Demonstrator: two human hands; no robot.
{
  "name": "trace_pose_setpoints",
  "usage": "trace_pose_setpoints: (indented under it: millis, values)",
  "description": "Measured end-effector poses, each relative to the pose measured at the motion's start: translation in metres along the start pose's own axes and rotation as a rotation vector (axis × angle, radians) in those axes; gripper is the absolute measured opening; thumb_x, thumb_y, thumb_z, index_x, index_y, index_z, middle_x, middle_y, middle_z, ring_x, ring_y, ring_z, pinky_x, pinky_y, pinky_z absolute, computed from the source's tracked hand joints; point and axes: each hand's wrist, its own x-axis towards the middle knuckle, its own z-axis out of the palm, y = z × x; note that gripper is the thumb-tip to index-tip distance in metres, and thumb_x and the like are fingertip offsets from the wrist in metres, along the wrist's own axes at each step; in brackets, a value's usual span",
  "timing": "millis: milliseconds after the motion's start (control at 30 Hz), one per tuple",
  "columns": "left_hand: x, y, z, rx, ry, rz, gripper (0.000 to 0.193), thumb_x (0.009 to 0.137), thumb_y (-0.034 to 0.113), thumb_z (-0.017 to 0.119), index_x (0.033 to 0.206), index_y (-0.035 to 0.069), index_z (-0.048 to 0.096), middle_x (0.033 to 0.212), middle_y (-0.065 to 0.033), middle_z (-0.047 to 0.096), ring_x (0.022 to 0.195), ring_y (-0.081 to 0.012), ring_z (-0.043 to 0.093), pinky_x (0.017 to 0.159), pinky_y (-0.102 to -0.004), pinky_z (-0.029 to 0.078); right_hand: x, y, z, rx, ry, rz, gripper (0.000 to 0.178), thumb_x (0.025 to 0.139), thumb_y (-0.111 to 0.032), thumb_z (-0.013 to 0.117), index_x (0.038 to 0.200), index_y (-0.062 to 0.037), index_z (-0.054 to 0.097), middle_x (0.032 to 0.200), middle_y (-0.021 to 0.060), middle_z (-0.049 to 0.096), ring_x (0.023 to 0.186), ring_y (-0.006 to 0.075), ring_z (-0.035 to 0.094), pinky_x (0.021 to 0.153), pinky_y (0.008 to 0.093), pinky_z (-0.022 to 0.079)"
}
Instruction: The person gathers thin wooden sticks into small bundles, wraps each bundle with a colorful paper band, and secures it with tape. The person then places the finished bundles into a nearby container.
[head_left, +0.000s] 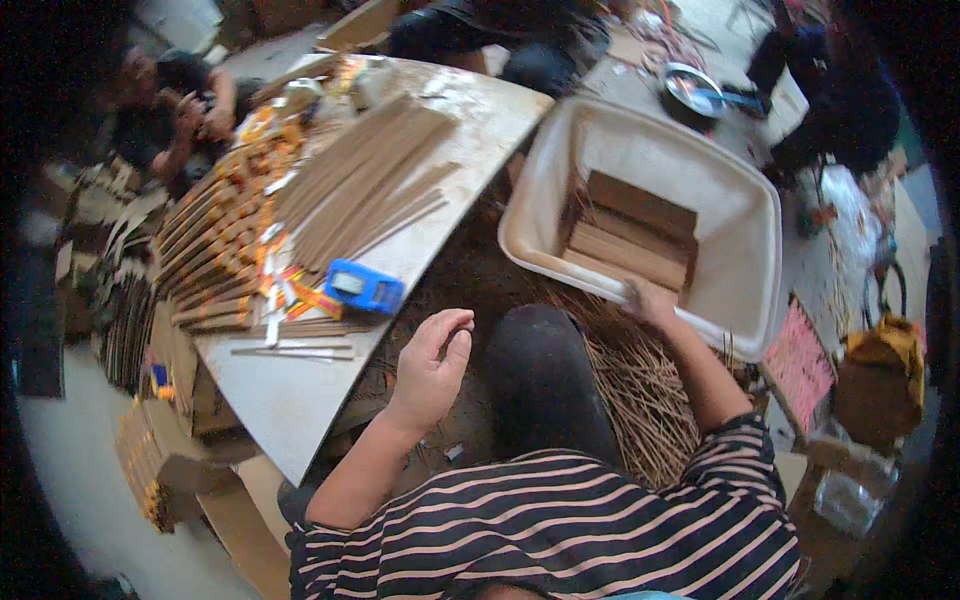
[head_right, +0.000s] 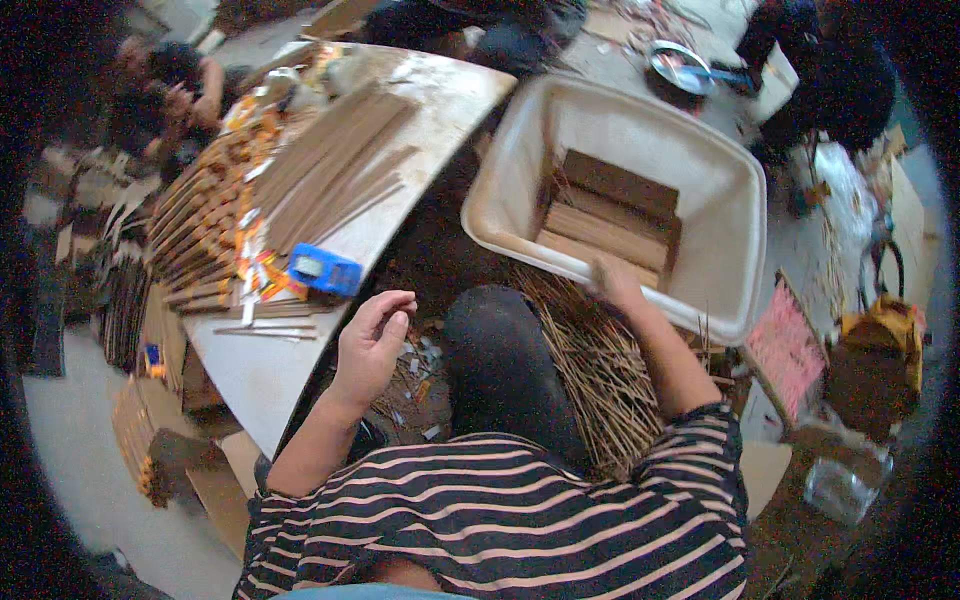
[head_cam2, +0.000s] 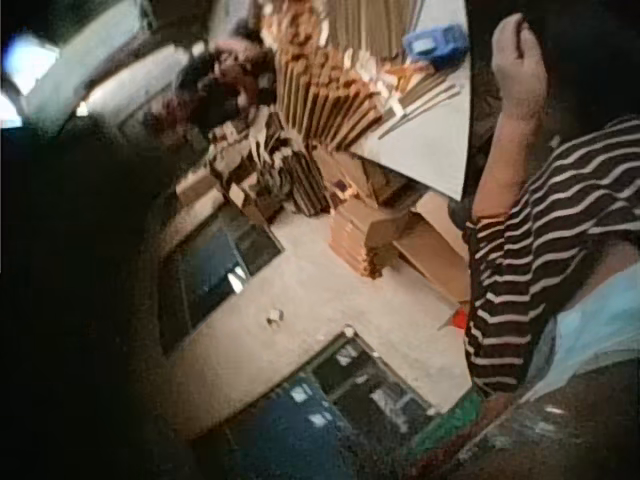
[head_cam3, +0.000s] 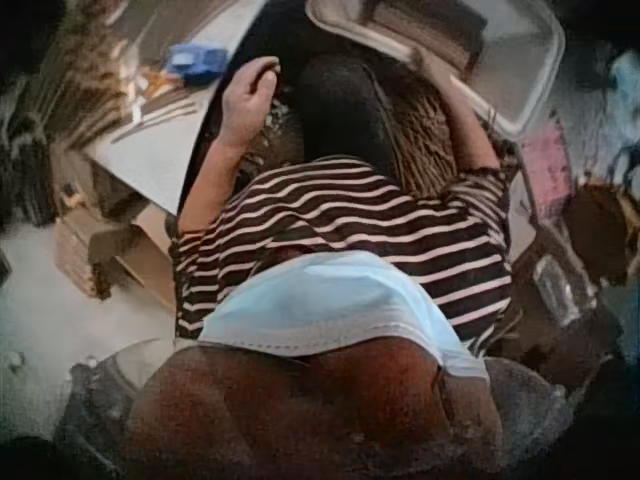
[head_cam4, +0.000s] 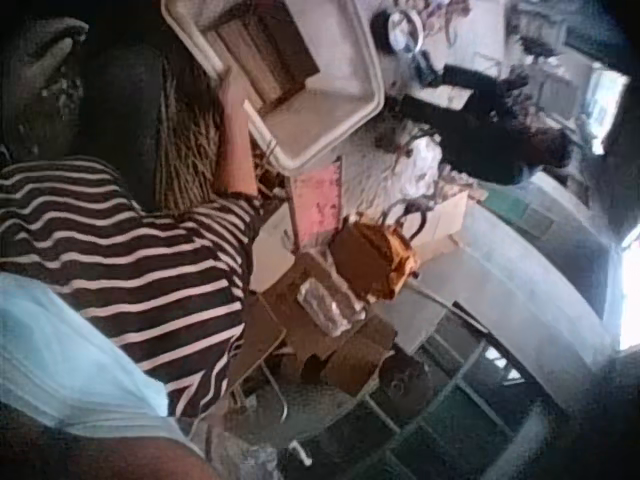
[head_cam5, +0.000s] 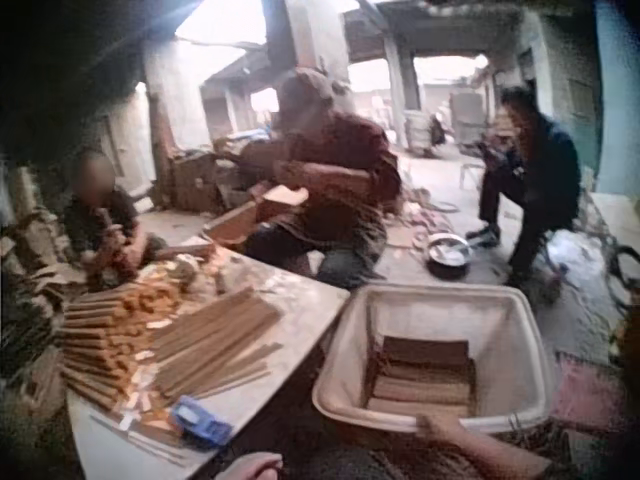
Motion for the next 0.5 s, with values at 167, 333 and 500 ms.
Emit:
trace_pose_setpoints:
  millis: [167, 333, 500]
  values:
    - [0.033, -0.023, 0.038, 0.008, -0.12, -0.072, 0.02, 0.083, 0.005, 0.052, 0.102, 0.0, 0.056, 0.096, -0.0119, 0.058, 0.087, -0.0203, 0.058, 0.079, -0.0288, 0.045, 0.003, 0.028, 0.028, -0.102, 0.031, -0.093, 0.025, 0.073, -0.017, 0.056, 0.094, -0.0049, 0.049, 0.08, 0.0175, 0.06, 0.075, 0.0357, 0.058, 0.065, 0.0454, 0.045]
    - [0.053, -0.04, 0.054, 0.044, -0.164, -0.162, 0.019, 0.083, 0.007, 0.052, 0.1, 0.0, 0.058, 0.097, -0.0127, 0.059, 0.089, -0.0209, 0.058, 0.08, -0.0291, 0.045, 0.013, 0.035, 0.024, -0.089, -0.135, -0.077, 0.027, 0.073, -0.018, 0.055, 0.096, -0.0045, 0.05, 0.082, 0.0199, 0.059, 0.079, 0.0374, 0.056, 0.069, 0.046, 0.044]
    - [0.063, -0.051, 0.056, 0.144, -0.109, -0.097, 0.02, 0.084, 0.011, 0.051, 0.1, 0.0, 0.058, 0.101, -0.0139, 0.058, 0.092, -0.0237, 0.057, 0.081, -0.0306, 0.044, 0.009, 0.043, 0.025, -0.126, 0.089, -0.255, 0.035, 0.07, -0.02, 0.061, 0.1, -0.0066, 0.049, 0.082, 0.016, 0.057, 0.074, 0.0335, 0.057, 0.061, 0.0427, 0.046]
